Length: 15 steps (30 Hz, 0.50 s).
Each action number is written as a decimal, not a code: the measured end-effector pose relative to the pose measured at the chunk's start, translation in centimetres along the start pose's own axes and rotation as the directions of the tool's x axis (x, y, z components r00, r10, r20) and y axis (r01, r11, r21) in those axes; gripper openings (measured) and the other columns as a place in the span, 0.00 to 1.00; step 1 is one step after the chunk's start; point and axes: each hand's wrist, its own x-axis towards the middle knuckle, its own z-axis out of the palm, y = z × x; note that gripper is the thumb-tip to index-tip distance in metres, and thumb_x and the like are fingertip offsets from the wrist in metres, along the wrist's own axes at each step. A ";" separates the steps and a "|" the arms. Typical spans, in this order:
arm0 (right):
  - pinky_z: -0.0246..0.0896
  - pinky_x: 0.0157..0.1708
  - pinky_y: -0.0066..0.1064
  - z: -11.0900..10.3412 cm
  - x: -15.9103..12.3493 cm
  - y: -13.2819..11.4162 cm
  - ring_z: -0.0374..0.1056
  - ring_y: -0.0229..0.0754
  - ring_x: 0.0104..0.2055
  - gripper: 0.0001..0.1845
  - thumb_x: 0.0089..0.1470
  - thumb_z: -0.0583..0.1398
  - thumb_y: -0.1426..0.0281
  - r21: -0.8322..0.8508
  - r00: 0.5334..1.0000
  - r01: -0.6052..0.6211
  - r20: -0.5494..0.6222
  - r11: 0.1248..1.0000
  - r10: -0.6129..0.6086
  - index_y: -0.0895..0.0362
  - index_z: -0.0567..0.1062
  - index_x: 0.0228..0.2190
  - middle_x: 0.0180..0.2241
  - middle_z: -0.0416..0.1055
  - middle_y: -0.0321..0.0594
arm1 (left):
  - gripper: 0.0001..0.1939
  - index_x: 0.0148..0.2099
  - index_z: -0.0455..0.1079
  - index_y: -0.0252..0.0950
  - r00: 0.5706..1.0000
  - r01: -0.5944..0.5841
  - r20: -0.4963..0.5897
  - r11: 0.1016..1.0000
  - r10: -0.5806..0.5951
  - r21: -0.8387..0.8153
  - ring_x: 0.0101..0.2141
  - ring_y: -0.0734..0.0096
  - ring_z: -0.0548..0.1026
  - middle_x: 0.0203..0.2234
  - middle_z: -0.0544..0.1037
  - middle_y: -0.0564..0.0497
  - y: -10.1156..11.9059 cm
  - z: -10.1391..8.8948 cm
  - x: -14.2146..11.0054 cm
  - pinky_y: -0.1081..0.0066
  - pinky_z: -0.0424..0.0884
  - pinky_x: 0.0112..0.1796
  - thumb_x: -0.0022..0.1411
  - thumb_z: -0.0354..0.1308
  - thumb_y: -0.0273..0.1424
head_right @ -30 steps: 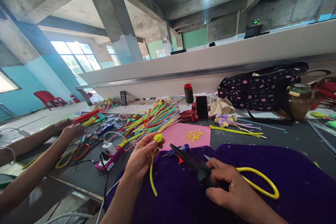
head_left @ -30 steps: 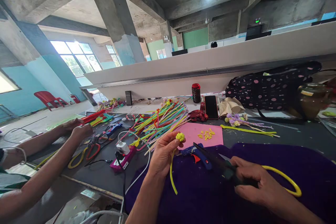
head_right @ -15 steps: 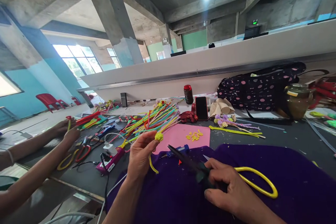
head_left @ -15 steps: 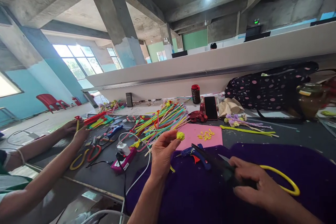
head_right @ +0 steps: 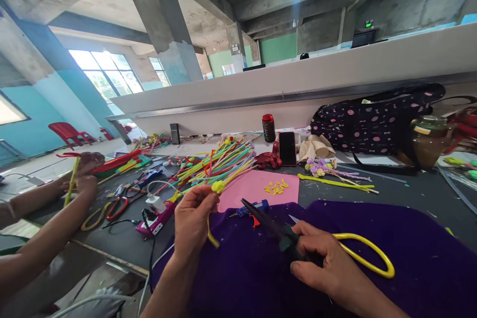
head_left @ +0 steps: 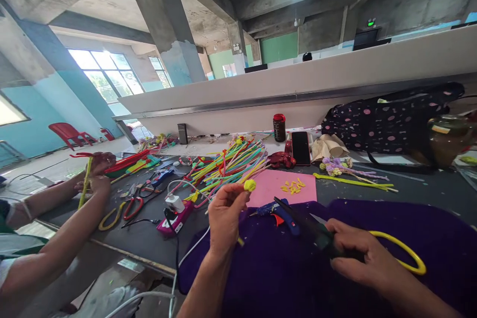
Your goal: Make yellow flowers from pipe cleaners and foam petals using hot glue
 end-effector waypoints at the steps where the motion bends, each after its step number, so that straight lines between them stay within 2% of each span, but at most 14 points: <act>1: 0.53 0.30 0.29 0.0 0.0 0.3 0.58 0.41 0.31 0.15 0.42 0.58 0.67 0.017 1.000 0.005 -0.018 1.000 -0.005 0.58 0.59 0.13 0.27 0.61 0.37 | 0.09 0.33 0.70 0.35 0.999 0.027 0.031 0.998 -0.026 -0.059 0.21 0.79 0.69 0.21 0.73 0.55 0.9 -0.2 0.2 0.79 0.65 0.23 0.46 0.64 0.27; 5: 0.54 0.31 0.32 0.8 0.4 1.4 0.59 0.43 0.31 0.15 0.35 0.61 0.58 0.227 0.999 0.016 -0.054 0.974 -0.004 0.58 0.67 0.15 0.26 0.65 0.39 | 0.13 0.38 0.69 0.37 0.968 0.215 0.190 0.928 -0.162 -0.305 0.25 0.75 0.73 0.26 0.75 0.53 3.6 0.3 -0.2 0.78 0.67 0.23 0.46 0.63 0.25; 7: 0.54 0.28 0.30 1.4 0.6 1.0 0.59 0.42 0.30 0.15 0.32 0.63 0.59 0.380 0.997 -0.022 -0.060 0.925 0.048 0.58 0.70 0.19 0.30 0.68 0.41 | 0.17 0.40 0.69 0.38 0.939 0.321 0.246 0.869 -0.240 -0.378 0.29 0.73 0.74 0.29 0.75 0.53 3.9 1.2 -0.9 0.77 0.70 0.27 0.46 0.64 0.24; 9: 0.55 0.29 0.30 2.2 0.9 -0.2 0.60 0.42 0.32 0.14 0.33 0.64 0.62 0.493 0.991 -0.022 -0.105 0.870 0.085 0.58 0.72 0.23 0.33 0.69 0.41 | 0.20 0.43 0.69 0.39 0.908 0.404 0.302 0.795 -0.289 -0.453 0.34 0.71 0.75 0.30 0.75 0.54 3.3 2.5 -1.8 0.73 0.71 0.33 0.45 0.64 0.23; 11: 0.55 0.34 0.30 3.2 1.6 -1.5 0.61 0.42 0.35 0.13 0.36 0.64 0.66 0.552 0.979 -0.002 -0.169 0.834 0.114 0.57 0.74 0.29 0.37 0.70 0.40 | 0.22 0.45 0.68 0.40 0.894 0.440 0.333 0.732 -0.301 -0.520 0.36 0.72 0.74 0.30 0.75 0.54 2.3 3.7 -2.6 0.71 0.70 0.39 0.46 0.64 0.24; 13: 0.55 0.33 0.28 4.2 2.5 -2.5 0.62 0.40 0.33 0.15 0.36 0.65 0.68 0.589 0.965 -0.012 -0.204 0.808 0.164 0.56 0.75 0.32 0.32 0.71 0.37 | 0.22 0.47 0.68 0.40 0.900 0.432 0.324 0.700 -0.292 -0.568 0.36 0.74 0.74 0.31 0.75 0.54 1.3 4.8 -3.2 0.72 0.69 0.40 0.47 0.63 0.24; 15: 0.55 0.32 0.28 5.2 3.5 -2.9 0.63 0.39 0.31 0.15 0.37 0.65 0.69 0.636 0.967 -0.017 -0.185 0.771 0.174 0.56 0.76 0.32 0.29 0.71 0.35 | 0.23 0.47 0.68 0.41 0.919 0.394 0.280 0.703 -0.278 -0.593 0.36 0.74 0.74 0.29 0.74 0.55 0.6 5.5 -3.8 0.74 0.69 0.39 0.47 0.63 0.24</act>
